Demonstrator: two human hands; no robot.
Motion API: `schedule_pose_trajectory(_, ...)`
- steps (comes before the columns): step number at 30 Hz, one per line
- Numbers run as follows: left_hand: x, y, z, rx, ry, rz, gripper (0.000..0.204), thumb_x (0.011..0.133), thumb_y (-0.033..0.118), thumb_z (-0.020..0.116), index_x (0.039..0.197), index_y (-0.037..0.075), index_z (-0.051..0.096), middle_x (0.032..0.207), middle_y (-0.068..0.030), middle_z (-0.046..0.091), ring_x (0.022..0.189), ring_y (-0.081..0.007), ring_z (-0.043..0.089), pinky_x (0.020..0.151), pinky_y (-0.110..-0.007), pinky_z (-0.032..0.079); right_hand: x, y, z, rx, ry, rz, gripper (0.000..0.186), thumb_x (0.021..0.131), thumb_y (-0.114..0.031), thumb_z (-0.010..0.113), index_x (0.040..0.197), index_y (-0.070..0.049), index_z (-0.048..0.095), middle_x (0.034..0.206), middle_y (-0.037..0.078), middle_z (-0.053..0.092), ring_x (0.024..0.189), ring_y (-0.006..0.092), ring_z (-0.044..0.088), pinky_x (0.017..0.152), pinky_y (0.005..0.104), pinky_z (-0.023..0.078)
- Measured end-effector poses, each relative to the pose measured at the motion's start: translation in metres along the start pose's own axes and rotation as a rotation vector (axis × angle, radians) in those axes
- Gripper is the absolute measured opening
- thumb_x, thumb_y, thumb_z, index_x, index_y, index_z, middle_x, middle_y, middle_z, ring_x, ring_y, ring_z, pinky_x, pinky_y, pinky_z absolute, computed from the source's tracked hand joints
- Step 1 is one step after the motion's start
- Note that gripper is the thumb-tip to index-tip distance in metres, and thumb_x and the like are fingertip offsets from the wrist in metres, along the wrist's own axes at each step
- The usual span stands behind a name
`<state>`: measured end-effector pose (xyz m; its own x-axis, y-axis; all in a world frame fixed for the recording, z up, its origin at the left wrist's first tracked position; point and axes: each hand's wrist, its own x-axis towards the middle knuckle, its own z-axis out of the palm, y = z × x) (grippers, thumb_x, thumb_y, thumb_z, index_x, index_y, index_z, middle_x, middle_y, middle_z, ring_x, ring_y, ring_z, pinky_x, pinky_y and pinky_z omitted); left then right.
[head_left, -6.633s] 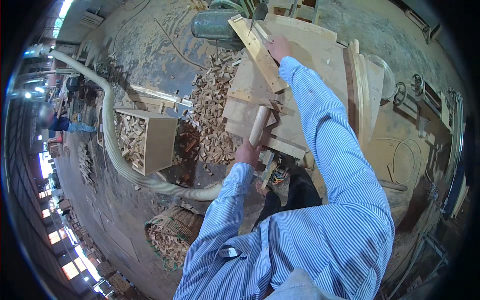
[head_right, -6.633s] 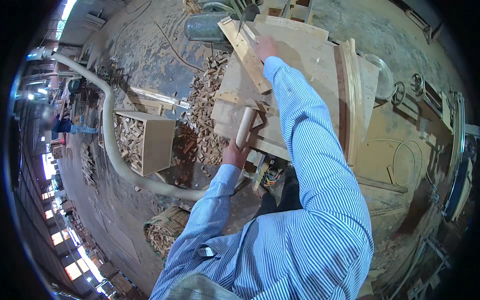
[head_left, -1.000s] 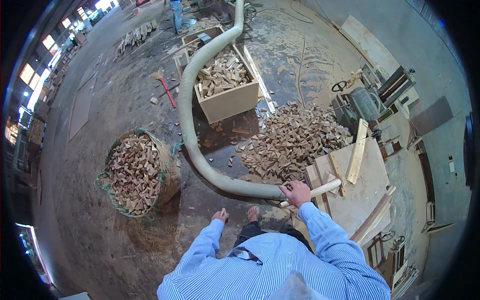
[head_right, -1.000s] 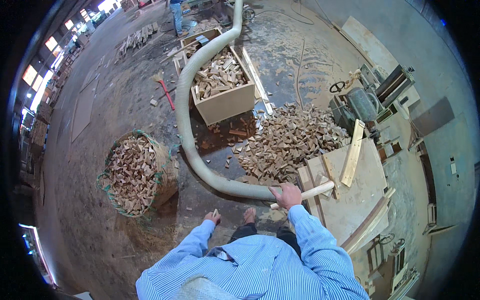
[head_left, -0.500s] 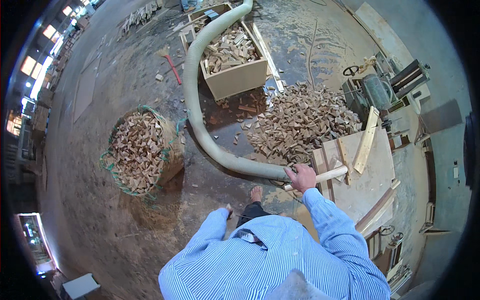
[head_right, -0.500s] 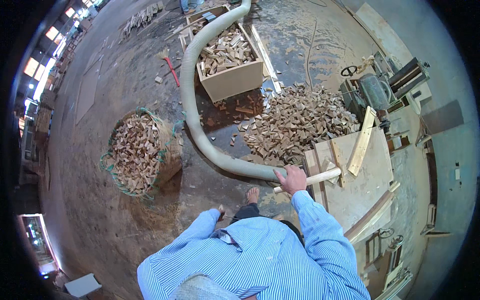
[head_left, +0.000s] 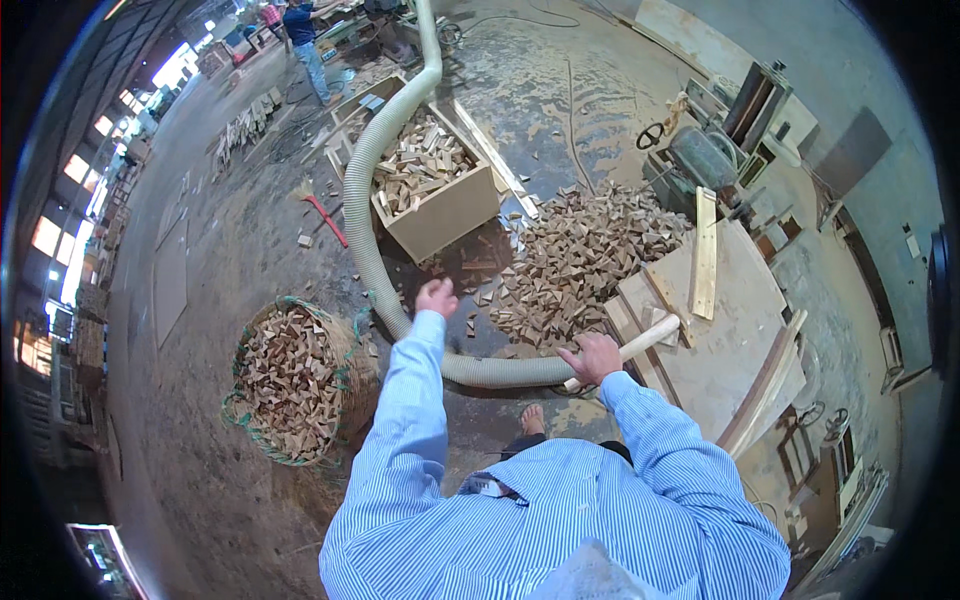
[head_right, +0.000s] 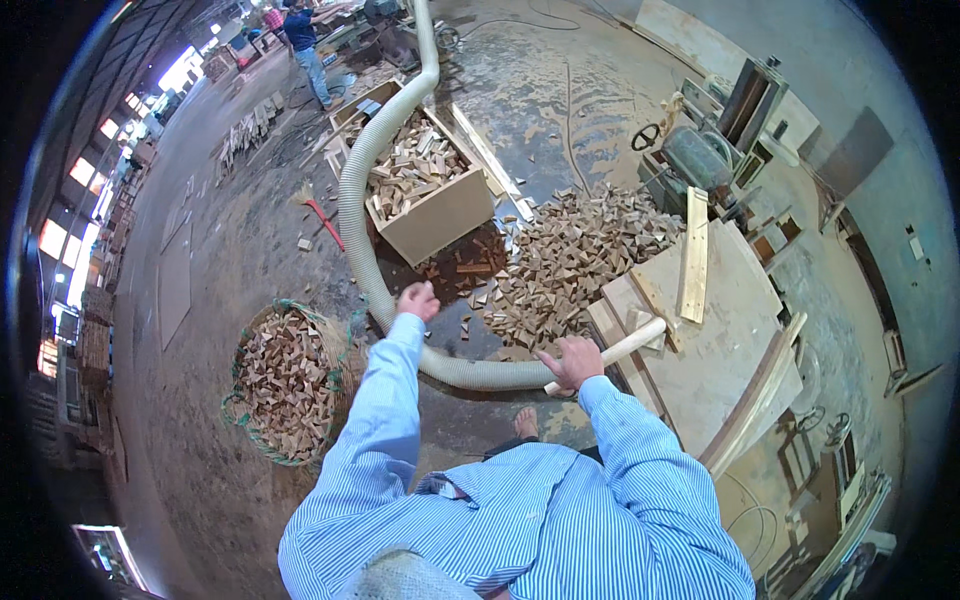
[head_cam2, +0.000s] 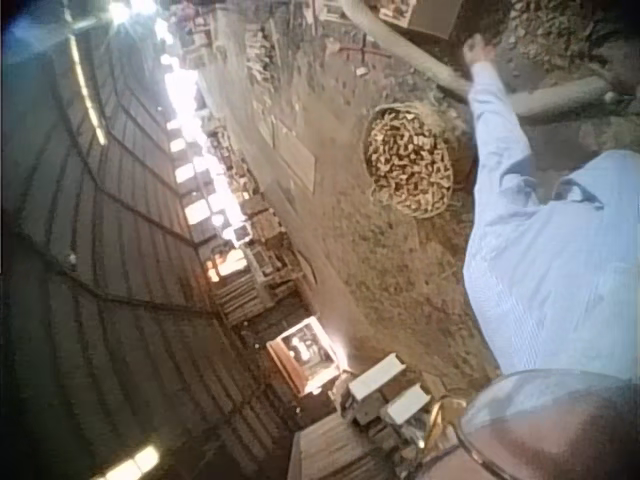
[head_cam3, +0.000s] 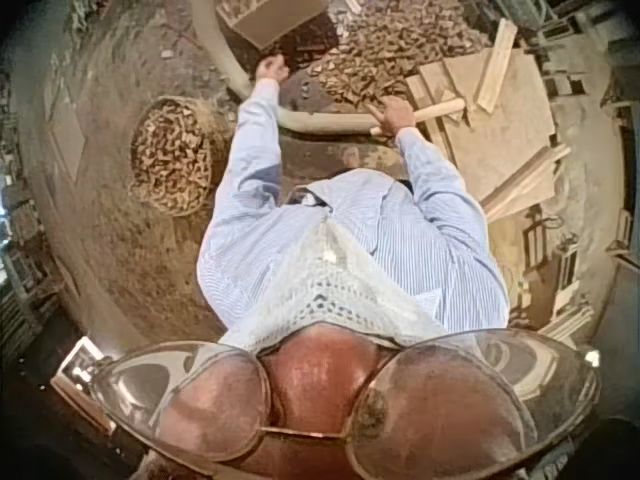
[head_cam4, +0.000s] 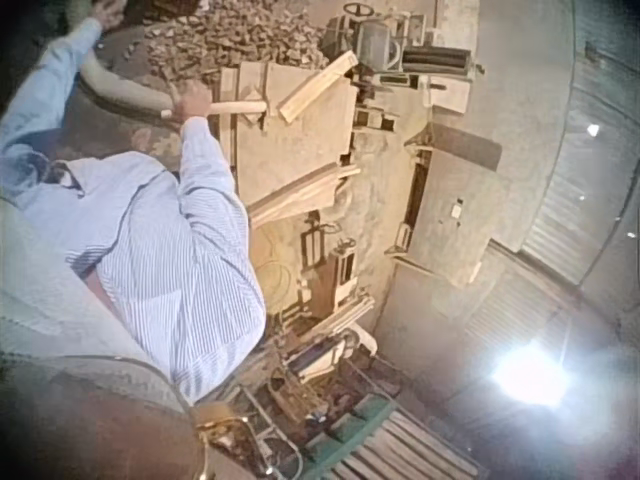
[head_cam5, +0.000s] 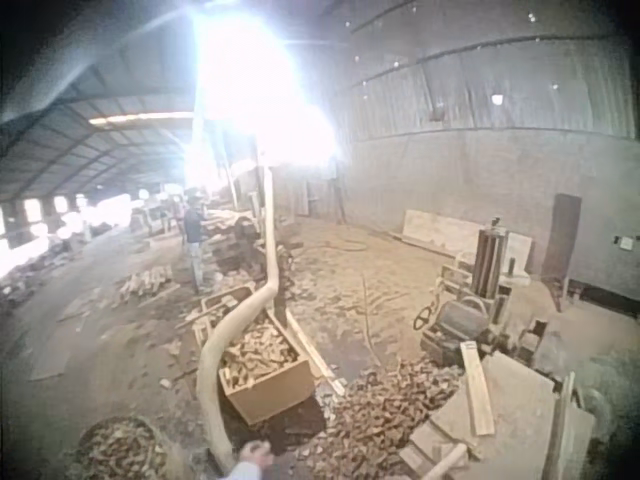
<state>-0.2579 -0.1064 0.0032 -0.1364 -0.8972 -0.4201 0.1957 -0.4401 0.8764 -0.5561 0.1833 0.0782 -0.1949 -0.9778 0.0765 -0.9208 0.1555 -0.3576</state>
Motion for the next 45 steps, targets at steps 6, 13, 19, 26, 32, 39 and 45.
schedule_pose_trajectory(6, -0.119, -0.154, 0.029, 0.759, -0.222, -0.160, 0.055, 0.087, 0.042, 0.078, 0.118, 0.000, 0.065, 0.093, -0.0106, 0.070, 0.064, -0.0153, 0.064, 0.053, -0.030, 0.053, -0.002, 0.011, 0.003, 0.072, -0.008, -0.008, 0.055, 0.087, -0.061, 0.065, 0.093, -0.007, 0.075, 0.085, 0.012, 0.070, 0.083, 0.0328, 0.067, 0.080, 0.0426, 0.052)
schedule_pose_trajectory(13, -0.196, -0.149, 0.109, 1.002, -0.372, 0.024, 0.069, 0.085, 0.053, 0.072, 0.128, 0.000, 0.062, 0.120, -0.0208, 0.069, 0.109, -0.0331, 0.067, 0.098, -0.040, 0.050, -0.053, 0.025, -0.024, 0.429, 0.219, 0.001, 0.028, 0.085, -0.027, 0.078, 0.099, -0.004, 0.072, 0.091, 0.014, 0.067, 0.088, 0.0340, 0.065, 0.079, 0.0429, 0.053)
schedule_pose_trajectory(19, -0.237, -0.146, 0.192, 1.061, -0.555, 0.206, 0.040, 0.093, 0.040, 0.067, 0.110, 0.004, 0.067, 0.104, -0.0177, 0.072, 0.096, -0.0255, 0.069, 0.086, -0.040, 0.053, -0.207, 0.066, -0.069, 0.362, 0.552, 0.252, 0.027, 0.088, -0.023, 0.076, 0.107, -0.005, 0.071, 0.096, 0.016, 0.067, 0.091, 0.0356, 0.065, 0.081, 0.0436, 0.053)
schedule_pose_trajectory(26, -0.269, -0.164, 0.236, 1.552, -0.484, 0.485, 0.055, 0.087, 0.049, 0.072, 0.114, 0.002, 0.063, 0.108, -0.0235, 0.069, 0.104, -0.0420, 0.066, 0.090, -0.048, 0.051, -0.394, 0.162, -0.126, 0.189, 0.909, 0.851, 0.031, 0.089, -0.021, 0.072, 0.114, -0.003, 0.069, 0.104, 0.018, 0.065, 0.092, 0.0356, 0.065, 0.081, 0.0426, 0.054)
schedule_pose_trajectory(32, -0.263, -0.172, 0.234, 1.681, -0.425, 0.526, 0.059, 0.086, 0.047, 0.073, 0.118, 0.001, 0.053, 0.112, -0.0270, 0.067, 0.104, -0.0463, 0.065, 0.087, -0.053, 0.052, -0.450, 0.205, -0.132, 0.298, 0.860, 1.219, 0.038, 0.089, -0.024, 0.071, 0.119, -0.001, 0.067, 0.108, 0.018, 0.064, 0.099, 0.0352, 0.063, 0.088, 0.0428, 0.051)
schedule_pose_trajectory(39, -0.265, -0.174, 0.239, 1.764, -0.361, 0.468, 0.057, 0.085, 0.040, 0.078, 0.119, 0.002, 0.051, 0.110, -0.0255, 0.065, 0.102, -0.0451, 0.065, 0.087, -0.052, 0.052, -0.393, 0.224, -0.113, 0.145, 0.616, 0.996, 0.036, 0.087, -0.031, 0.074, 0.106, -0.002, 0.066, 0.104, 0.016, 0.062, 0.101, 0.0353, 0.061, 0.087, 0.0459, 0.050)
schedule_pose_trajectory(45, -0.262, -0.178, 0.238, 1.756, -0.352, 0.426, 0.058, 0.085, 0.037, 0.078, 0.120, 0.002, 0.048, 0.112, -0.0256, 0.065, 0.104, -0.0453, 0.064, 0.088, -0.051, 0.052, -0.362, 0.214, -0.113, -0.079, 0.382, 0.855, 0.040, 0.086, -0.032, 0.075, 0.113, -0.006, 0.061, 0.109, 0.013, 0.059, 0.103, 0.0356, 0.059, 0.090, 0.0469, 0.048)
